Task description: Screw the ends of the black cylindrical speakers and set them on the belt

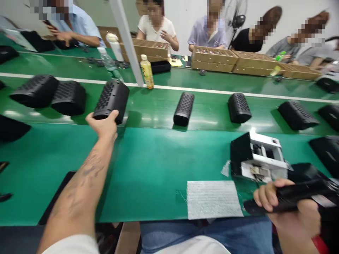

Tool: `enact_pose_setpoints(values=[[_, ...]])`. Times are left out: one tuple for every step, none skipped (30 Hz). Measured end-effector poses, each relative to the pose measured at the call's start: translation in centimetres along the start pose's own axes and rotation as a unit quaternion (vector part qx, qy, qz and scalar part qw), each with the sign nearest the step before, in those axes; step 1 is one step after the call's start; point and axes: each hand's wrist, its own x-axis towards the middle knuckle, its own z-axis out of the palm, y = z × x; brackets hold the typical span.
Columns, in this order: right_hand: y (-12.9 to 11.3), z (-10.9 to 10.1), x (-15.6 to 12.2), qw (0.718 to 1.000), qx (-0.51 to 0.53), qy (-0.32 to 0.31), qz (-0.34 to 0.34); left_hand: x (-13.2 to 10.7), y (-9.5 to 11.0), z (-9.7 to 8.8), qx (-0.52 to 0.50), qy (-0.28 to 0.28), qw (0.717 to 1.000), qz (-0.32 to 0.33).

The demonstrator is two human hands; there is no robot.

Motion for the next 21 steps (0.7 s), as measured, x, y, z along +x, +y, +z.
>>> enact_pose_setpoints(values=[[-1.0, 0.1, 0.3, 1.000, 0.004, -0.008, -0.029, -2.1, 0.1, -2.2, -0.006, 0.008, 1.000, -0.005], [-1.8, 0.0, 0.9, 0.997, 0.005, 0.000, -0.073, -4.3, -0.1, -4.5, -0.012, 0.003, 1.000, 0.006], [-2.3, -0.5, 1.5, 0.993, 0.007, -0.002, -0.122, -6.5, -0.4, -6.9, -0.003, -0.020, 0.999, 0.046], [-2.7, -1.1, 2.3, 0.984, 0.007, -0.008, -0.175, -8.8, -0.9, -9.3, 0.009, -0.089, 0.992, 0.093], [-2.9, -1.7, 3.2, 0.973, 0.007, -0.015, -0.229, -11.1, -1.5, -11.4, 0.007, -0.124, 0.985, 0.118], [-3.0, -2.2, 4.2, 0.961, 0.007, -0.016, -0.277, -13.6, -2.0, -13.3, 0.005, -0.149, 0.980, 0.129], [-3.1, -2.6, 5.2, 0.948, 0.011, -0.015, -0.317, -16.0, -2.4, -14.8, 0.015, -0.191, 0.969, 0.154], [-3.1, -2.8, 6.2, 0.939, 0.017, -0.002, -0.345, -18.6, -2.7, -15.8, 0.019, -0.230, 0.956, 0.181], [-3.1, -2.7, 7.2, 0.935, 0.018, 0.004, -0.353, -21.1, -2.7, -16.5, 0.018, -0.275, 0.938, 0.211], [-3.0, -2.6, 8.1, 0.935, 0.025, 0.012, -0.353, -23.5, -2.6, -16.9, 0.013, -0.325, 0.915, 0.238], [-2.9, -2.3, 8.9, 0.937, 0.028, 0.014, -0.347, -25.9, -2.3, -16.9, 0.000, -0.375, 0.891, 0.255], [-2.8, -2.0, 9.6, 0.940, 0.028, 0.011, -0.340, -28.2, -1.9, -16.7, -0.018, -0.423, 0.867, 0.262], [-2.6, -1.7, 10.1, 0.943, 0.026, 0.004, -0.332, -30.3, -1.5, -16.3, -0.037, -0.470, 0.843, 0.258], [-2.3, -1.4, 10.4, 0.946, 0.020, -0.008, -0.324, -32.2, -1.0, -15.7, -0.054, -0.510, 0.822, 0.247], [-2.1, -1.2, 10.6, 0.948, 0.014, -0.020, -0.316, -33.8, -0.6, -15.1, -0.065, -0.542, 0.804, 0.235], [-1.8, -1.1, 10.7, 0.950, 0.007, -0.033, -0.309, -35.1, -0.3, -14.5, -0.071, -0.566, 0.790, 0.225], [-1.5, -1.0, 10.7, 0.952, 0.003, -0.042, -0.302, -36.2, -0.1, -14.0, -0.073, -0.581, 0.781, 0.217], [-1.2, -1.0, 10.6, 0.953, 0.000, -0.049, -0.298, -37.0, 0.0, -13.5, -0.069, -0.589, 0.777, 0.211], [-1.0, -1.0, 10.5, 0.954, -0.001, -0.053, -0.294, -37.6, 0.0, -13.1, -0.063, -0.592, 0.776, 0.207], [-0.9, -1.0, 10.5, 0.955, -0.003, -0.057, -0.290, -38.0, -0.2, -12.8, -0.057, -0.591, 0.778, 0.206], [-0.8, -1.0, 10.4, 0.956, -0.004, -0.060, -0.285, -38.4, -0.5, -12.5, -0.055, -0.588, 0.780, 0.206]])
